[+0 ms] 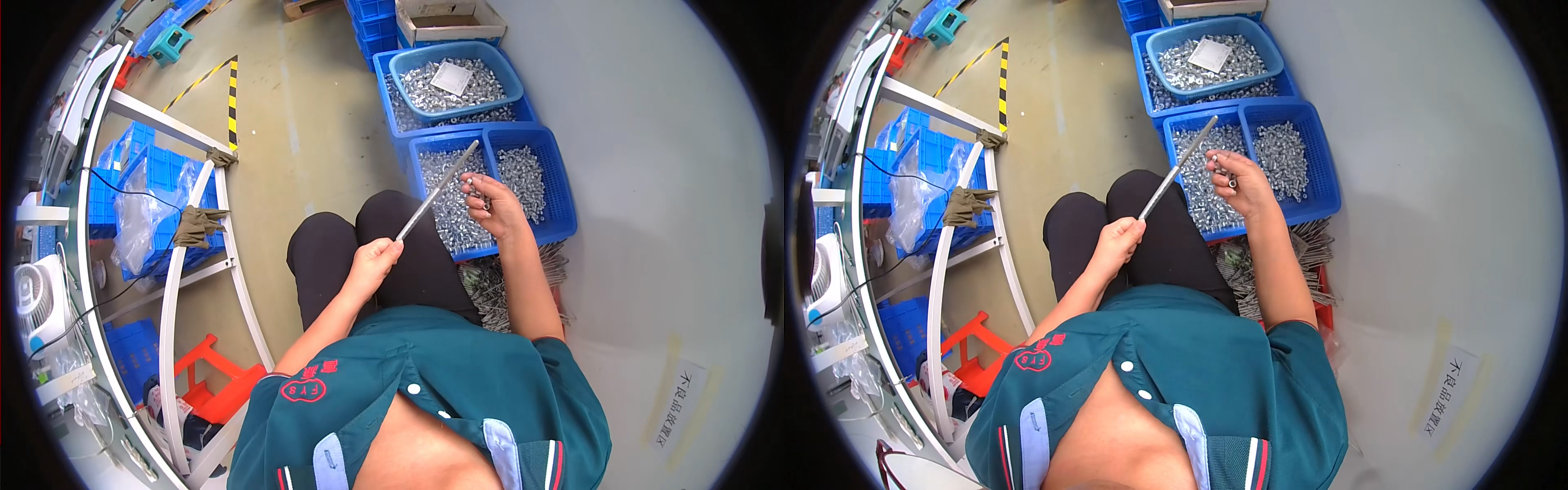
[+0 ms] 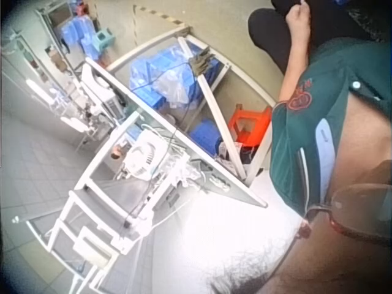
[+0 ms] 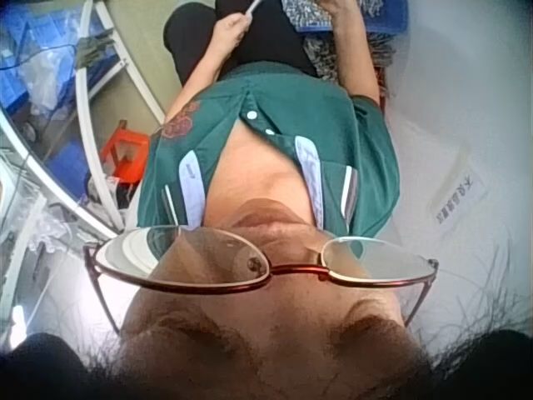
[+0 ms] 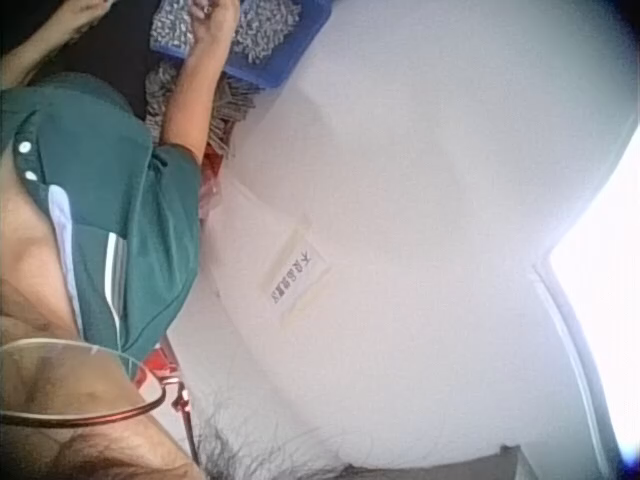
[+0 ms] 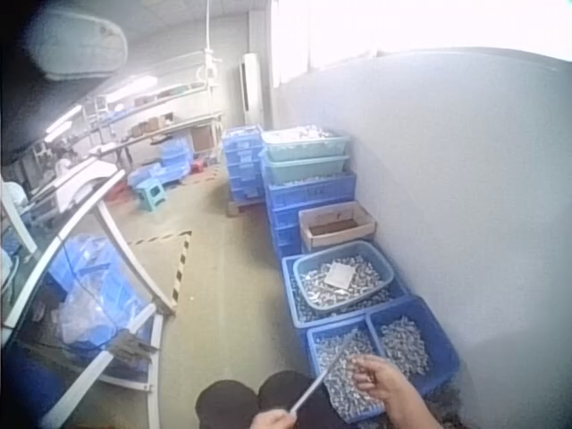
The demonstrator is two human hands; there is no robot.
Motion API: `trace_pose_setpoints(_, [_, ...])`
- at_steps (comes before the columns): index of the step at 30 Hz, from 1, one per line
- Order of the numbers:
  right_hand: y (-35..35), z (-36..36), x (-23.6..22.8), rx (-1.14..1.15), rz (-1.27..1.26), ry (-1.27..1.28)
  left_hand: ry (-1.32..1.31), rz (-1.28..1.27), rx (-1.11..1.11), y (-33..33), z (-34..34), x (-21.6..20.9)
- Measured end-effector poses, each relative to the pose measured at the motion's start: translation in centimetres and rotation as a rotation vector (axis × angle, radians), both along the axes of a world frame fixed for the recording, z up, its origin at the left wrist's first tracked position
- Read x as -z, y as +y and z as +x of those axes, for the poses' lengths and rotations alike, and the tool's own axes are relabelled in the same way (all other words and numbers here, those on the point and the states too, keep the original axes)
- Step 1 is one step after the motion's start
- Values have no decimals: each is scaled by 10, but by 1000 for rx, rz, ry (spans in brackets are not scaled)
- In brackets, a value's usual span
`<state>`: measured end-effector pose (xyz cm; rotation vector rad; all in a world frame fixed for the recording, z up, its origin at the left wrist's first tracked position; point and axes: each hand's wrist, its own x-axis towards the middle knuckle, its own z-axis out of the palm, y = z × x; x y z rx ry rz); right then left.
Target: The recorder is threading small circular metal components onto a long thin metal rod while sitting at a workstation.
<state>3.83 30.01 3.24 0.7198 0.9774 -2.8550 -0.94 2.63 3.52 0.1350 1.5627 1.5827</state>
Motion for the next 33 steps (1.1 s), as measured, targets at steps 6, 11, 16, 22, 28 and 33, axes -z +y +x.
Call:
trace_pose_setpoints(6, [1, -6, -4, 83, -242, 81, 160, -11, 32, -10, 4, 16])
trace_pose_setpoints(11, [12, -10, -14, 11, -474, 220, 223, -55, 38, -9, 5, 15])
trace_pose_setpoints(16, [15, -15, -29, -9, -420, 204, 276, -67, 46, -9, 6, 16])
trace_pose_setpoints(22, [16, -16, -39, -65, -115, 71, 322, -52, 44, -11, 7, 22])
trace_pose_setpoints(28, [-17, -13, -51, -130, 380, 22, 247, -14, 21, -11, 4, 23])
trace_pose_setpoints(33, [-26, -2, -28, -324, 407, -86, 200, -39, 4, -9, 3, 16])
